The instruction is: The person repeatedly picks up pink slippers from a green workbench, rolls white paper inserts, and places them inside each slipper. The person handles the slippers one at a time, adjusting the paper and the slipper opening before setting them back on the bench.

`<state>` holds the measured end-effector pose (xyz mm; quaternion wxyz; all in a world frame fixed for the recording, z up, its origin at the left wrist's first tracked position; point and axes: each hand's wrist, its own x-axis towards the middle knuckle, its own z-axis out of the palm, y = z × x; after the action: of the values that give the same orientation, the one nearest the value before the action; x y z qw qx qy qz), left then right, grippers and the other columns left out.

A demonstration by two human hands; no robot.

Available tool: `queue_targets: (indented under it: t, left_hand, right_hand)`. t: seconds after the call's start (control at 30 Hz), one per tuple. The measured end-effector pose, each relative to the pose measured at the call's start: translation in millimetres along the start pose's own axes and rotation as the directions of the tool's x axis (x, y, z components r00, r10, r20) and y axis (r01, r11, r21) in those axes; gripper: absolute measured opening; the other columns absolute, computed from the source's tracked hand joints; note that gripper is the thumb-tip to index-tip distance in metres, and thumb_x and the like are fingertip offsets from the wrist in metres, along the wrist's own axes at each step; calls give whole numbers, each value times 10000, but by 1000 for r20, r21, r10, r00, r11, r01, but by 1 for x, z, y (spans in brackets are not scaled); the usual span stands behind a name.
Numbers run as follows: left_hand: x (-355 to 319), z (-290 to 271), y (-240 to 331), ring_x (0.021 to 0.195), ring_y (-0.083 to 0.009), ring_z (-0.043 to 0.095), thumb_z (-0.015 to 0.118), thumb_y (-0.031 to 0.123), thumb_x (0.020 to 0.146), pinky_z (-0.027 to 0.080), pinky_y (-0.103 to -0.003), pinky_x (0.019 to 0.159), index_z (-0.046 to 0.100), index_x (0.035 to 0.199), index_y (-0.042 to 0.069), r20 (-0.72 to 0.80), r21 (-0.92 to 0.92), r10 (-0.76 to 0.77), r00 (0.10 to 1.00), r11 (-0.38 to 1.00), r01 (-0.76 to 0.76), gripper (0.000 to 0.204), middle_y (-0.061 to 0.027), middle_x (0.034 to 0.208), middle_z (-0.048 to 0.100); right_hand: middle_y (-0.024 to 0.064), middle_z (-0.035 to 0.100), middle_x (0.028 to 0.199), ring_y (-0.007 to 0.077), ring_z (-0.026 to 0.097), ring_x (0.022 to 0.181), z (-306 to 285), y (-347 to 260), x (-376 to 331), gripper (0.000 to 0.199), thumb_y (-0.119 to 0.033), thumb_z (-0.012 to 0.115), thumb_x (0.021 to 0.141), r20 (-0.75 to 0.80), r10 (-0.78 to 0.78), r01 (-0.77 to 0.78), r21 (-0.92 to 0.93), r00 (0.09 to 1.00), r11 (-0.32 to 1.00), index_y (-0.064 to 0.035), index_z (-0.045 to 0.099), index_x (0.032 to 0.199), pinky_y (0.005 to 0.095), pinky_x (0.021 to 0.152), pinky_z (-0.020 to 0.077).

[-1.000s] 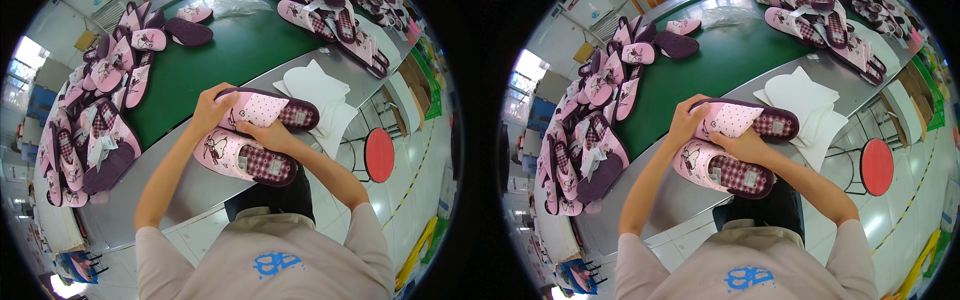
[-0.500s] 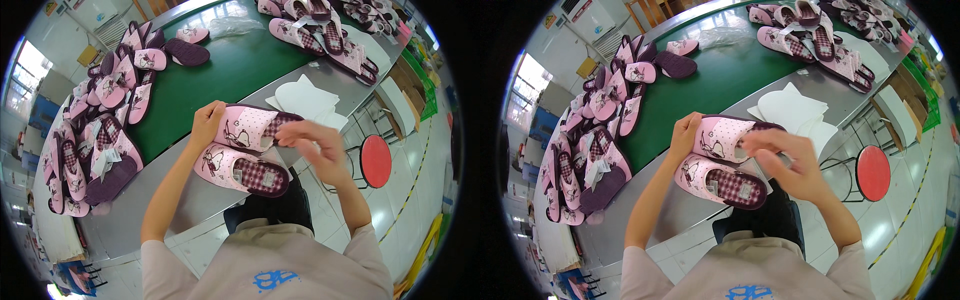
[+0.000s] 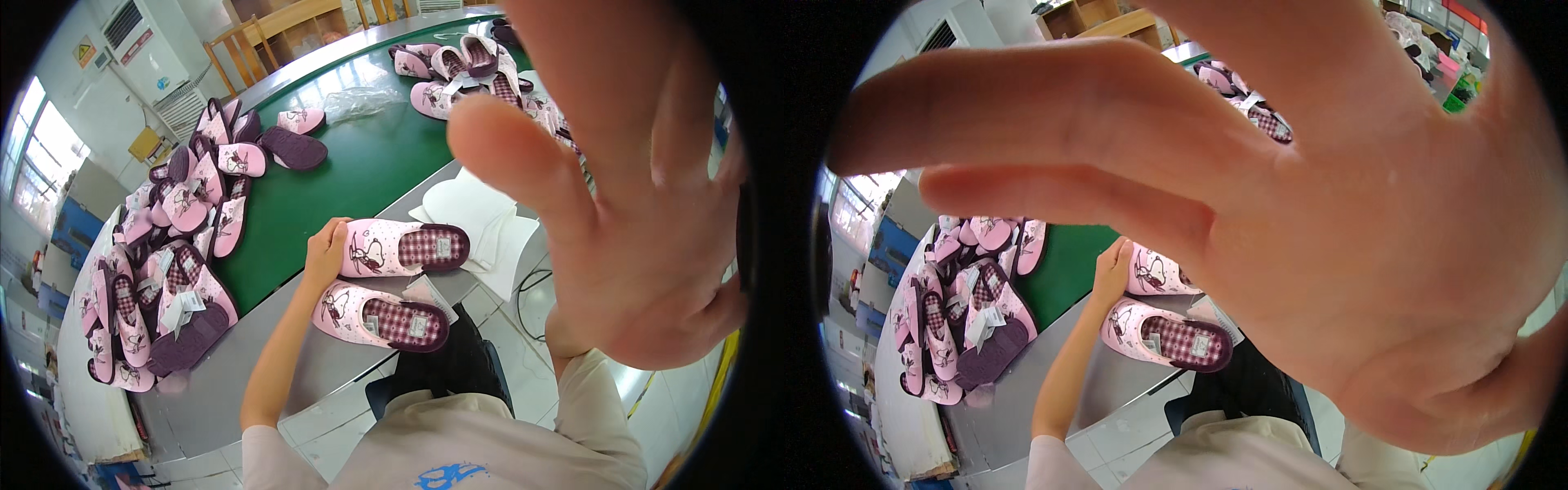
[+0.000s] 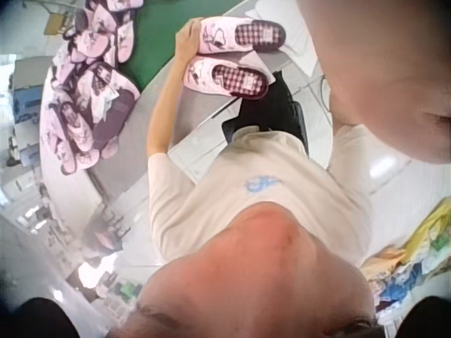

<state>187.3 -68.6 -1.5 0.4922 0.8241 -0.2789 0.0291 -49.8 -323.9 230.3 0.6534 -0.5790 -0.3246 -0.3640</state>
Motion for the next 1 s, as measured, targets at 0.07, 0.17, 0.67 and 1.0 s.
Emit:
queue_targets:
  t: [0.07, 0.17, 0.67, 1.0]
  left_hand:
    - [2, 1, 0, 886, -221, 726, 518, 307, 1119, 560, -357, 848, 727, 1198, 1, 5, -2, -17, 1000, 1000, 17, 378, -173, 979, 774]
    - [0, 3, -1, 881, -220, 722, 515, 306, 1120, 559, -359, 847, 725, 1201, -4, 27, -18, -44, 999, 999, 45, 383, -176, 978, 774]
    - [0, 6, -16, 888, -271, 747, 540, 286, 1107, 563, -386, 848, 720, 1196, 8, 4, -83, -15, 1000, 996, 15, 342, -226, 968, 748]
    - [2, 9, -14, 830, -216, 723, 540, 295, 1104, 559, -358, 803, 736, 1164, -2, -14, -82, 5, 1000, 997, -6, 361, -174, 916, 757]
  right_hand:
    - [257, 711, 1259, 351, 747, 1081, 2, -1, 2, 581, -425, 552, 1055, 11, -32, 32, 2, 999, 999, 47, 572, 1395, 443, 927, 597]
    - [254, 712, 1255, 350, 746, 1080, 3, -4, 9, 574, -421, 555, 1055, 22, -90, 90, -10, 996, 996, 45, 577, 1389, 442, 926, 595]
    - [239, 717, 1239, 346, 739, 1073, -7, -25, 37, 537, -401, 569, 1050, 100, -292, 296, -22, 951, 955, 36, 600, 1360, 440, 925, 589]
    - [228, 719, 1228, 343, 734, 1069, -11, -23, 49, 512, -388, 579, 1048, 115, -303, 309, -44, 946, 950, 30, 616, 1340, 438, 925, 584]
